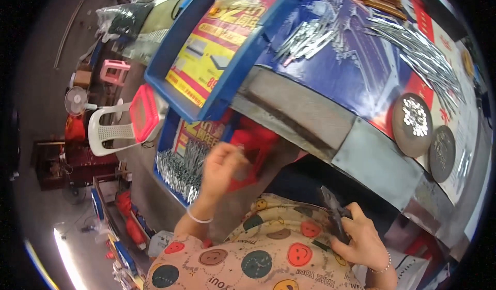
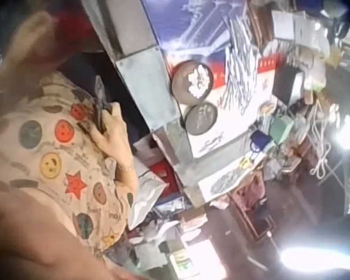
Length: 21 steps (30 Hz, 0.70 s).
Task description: Assembling small metal components by crimping or manipulating them with pliers.
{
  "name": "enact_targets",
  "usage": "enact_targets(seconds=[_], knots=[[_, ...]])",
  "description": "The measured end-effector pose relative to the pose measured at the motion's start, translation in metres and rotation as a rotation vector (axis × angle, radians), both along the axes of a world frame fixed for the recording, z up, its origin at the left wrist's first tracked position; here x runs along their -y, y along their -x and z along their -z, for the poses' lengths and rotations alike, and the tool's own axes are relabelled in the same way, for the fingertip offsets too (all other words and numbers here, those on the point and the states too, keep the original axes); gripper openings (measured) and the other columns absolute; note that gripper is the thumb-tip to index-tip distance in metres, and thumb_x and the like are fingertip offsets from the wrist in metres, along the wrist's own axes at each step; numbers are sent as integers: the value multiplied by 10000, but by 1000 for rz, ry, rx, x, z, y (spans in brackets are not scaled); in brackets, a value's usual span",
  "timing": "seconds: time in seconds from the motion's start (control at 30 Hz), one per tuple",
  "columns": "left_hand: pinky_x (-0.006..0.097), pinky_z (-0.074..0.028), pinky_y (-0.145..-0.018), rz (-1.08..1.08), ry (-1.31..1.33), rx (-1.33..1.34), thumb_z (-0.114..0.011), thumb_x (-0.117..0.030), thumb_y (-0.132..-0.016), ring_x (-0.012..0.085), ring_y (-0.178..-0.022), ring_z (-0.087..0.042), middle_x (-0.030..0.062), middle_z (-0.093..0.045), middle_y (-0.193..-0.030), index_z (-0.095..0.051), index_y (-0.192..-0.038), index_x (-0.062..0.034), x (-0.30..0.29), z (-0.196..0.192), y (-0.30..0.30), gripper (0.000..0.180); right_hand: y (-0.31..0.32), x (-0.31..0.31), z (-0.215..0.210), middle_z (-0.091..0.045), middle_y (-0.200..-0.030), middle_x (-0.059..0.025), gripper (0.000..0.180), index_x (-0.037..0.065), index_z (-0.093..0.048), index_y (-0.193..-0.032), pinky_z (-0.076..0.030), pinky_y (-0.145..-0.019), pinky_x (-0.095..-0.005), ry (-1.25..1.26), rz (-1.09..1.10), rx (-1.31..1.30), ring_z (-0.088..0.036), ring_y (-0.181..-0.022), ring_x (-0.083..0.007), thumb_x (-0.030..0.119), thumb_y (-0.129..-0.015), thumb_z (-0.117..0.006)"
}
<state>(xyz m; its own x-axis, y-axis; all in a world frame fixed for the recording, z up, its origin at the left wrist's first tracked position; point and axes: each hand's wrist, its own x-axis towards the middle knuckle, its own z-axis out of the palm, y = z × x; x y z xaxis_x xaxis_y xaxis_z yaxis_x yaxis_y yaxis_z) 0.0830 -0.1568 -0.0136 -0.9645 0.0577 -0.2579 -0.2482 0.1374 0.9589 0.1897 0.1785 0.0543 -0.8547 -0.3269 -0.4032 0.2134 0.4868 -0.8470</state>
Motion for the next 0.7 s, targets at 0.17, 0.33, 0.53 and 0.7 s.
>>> enact_targets(seconds=[0.17, 0.33, 0.53, 0.7], knots=[[239, -462, -703, -327, 453, -213, -620, -112, -933, 84, -751, -558, 8, -633, -813, -623, -917, -18, 174, 40, 16, 96, 20, 18, 2, -550, -1017, -232, 201, -47, -591, -797, -495, -648, -408, -48, -52, -117, -587, -727, -396, 113, -691, -654], [322, -489, -647, -312, 974, -162, -677, -154, -868, 186, -665, -631, 132, -673, -742, -651, -855, -11, 257, 84, 42, 146, 27, 29, 3, -569, -1028, -212, 208, -36, -606, -783, -503, -618, -399, -73, -177, -189, -591, -702, -371, 137, -690, -675], [420, -527, -717, -145, 1275, 89, -725, -228, -791, 342, -803, -695, 187, -696, -818, -721, -859, -43, 280, 111, 56, 197, 21, 28, 4, -567, -1034, -214, 230, -33, -611, -782, -501, -606, -400, -92, -148, -156, -600, -704, -357, 162, -689, -690], [466, -521, -776, -2, 1376, 61, -663, -180, -826, 389, -854, -675, 230, -682, -854, -726, -865, -34, 282, 100, 51, 164, 16, 23, 9, -570, -1048, -213, 219, -35, -613, -787, -503, -621, -401, -75, -155, -177, -601, -721, -363, 152, -700, -689]])
